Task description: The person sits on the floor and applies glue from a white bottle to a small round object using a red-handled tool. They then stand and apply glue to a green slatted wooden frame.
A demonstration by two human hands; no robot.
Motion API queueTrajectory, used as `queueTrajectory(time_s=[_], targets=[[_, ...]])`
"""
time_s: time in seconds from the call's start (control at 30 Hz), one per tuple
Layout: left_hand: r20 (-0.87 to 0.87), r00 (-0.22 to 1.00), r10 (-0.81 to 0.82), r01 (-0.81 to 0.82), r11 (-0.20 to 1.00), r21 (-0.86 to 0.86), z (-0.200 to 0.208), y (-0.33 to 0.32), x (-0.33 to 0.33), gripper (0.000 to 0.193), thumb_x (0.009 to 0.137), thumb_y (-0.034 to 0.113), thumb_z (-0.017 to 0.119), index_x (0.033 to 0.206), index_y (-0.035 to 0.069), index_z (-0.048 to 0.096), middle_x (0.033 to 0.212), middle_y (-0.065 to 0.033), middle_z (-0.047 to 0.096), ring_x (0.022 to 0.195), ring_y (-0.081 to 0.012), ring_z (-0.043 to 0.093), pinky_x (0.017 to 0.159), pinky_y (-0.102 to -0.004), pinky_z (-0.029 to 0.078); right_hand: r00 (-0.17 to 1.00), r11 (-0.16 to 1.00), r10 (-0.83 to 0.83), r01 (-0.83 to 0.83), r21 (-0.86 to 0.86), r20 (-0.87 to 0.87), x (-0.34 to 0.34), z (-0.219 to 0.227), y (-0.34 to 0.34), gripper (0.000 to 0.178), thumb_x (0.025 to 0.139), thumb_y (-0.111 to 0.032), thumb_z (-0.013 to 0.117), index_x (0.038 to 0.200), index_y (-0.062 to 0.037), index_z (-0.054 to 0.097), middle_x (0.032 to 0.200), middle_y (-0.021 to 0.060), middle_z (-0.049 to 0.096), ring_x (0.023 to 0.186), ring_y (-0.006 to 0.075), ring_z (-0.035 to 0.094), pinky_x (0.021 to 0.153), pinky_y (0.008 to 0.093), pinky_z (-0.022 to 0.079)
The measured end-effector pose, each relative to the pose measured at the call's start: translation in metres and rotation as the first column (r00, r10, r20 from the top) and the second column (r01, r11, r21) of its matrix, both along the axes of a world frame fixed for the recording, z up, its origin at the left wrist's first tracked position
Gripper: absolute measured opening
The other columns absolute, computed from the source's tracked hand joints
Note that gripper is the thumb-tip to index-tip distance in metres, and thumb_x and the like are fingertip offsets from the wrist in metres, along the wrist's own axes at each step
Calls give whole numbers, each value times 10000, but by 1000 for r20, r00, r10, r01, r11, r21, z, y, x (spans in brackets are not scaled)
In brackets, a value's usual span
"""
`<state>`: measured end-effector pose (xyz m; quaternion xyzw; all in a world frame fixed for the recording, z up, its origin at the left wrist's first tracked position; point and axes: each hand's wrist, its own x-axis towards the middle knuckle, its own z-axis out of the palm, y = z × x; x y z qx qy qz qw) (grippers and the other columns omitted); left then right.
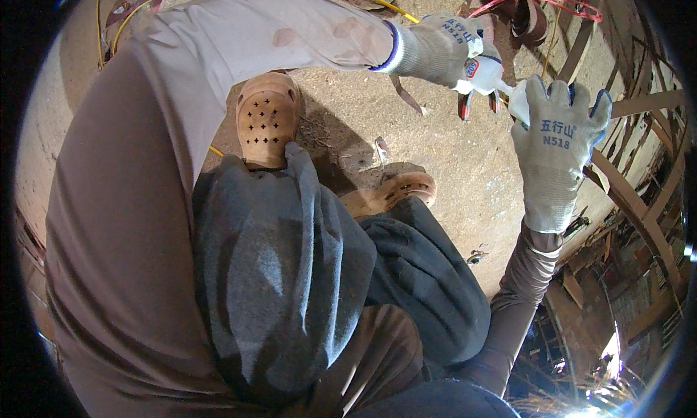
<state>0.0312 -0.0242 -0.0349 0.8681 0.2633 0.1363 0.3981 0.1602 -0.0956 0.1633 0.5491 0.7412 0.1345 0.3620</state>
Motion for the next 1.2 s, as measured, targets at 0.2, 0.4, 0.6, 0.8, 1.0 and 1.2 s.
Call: queueTrajectory(time_s=[0.2,0.4,0.6,0.8,1.0,1.2], targets=[[83,996,16,-18,999,27,-14,-4,1,668,753,474,854,1356,266,654,1192,-114,625,1058,-315,669,886,-445,567,999,1000,16,-17,7,45,0,0,0,633,682,-312,890,1257,-256,633,1131,19,622,1218,264,546,1204,546,245],[22,999,33,-34,999,40,-11,-7,0,695,745,483,871,1362,249,657,1206,-126,612,1059,-309,673,894,-440,570,998,1000,-11,12,-8,66,-2,-1,2,640,677,-312,889,1265,-261,640,1160,19,633,1229,258,549,1200,546,249],[51,999,17,-14,997,-70,3,-1,-1,664,742,475,872,1325,212,693,1179,-134,643,1064,-312,674,925,-414,560,998,998,-52,52,19,-19,9,1,3,613,696,-314,850,1280,-263,669,1173,13,671,1211,260,567,1180,525,286],[22,1000,13,-10,992,-126,11,2,2,615,751,432,871,1294,190,711,1157,-139,661,1065,-320,672,928,-413,552,986,997,-30,43,70,-167,38,-7,0,608,701,-326,820,1291,-264,684,1159,2,686,1192,253,573,1156,494,309],[276,959,63,-47,997,-67,3,1,0,577,758,407,873,1268,187,717,1153,-141,663,1050,-310,678,913,-397,557,977,993,-9,34,112,-211,42,-9,-3,596,706,-316,820,1284,-266,684,1155,4,689,1191,247,575,1158,500,298],[175,982,74,-63,995,-71,-9,-2,5,518,772,411,874,1231,213,739,1167,-96,687,1036,-292,679,912,-386,559,1000,996,-17,18,88,-3,14,-1,-4,644,726,-328,835,1337,-283,638,1255,0,656,1202,252,576,1189,572,236]])
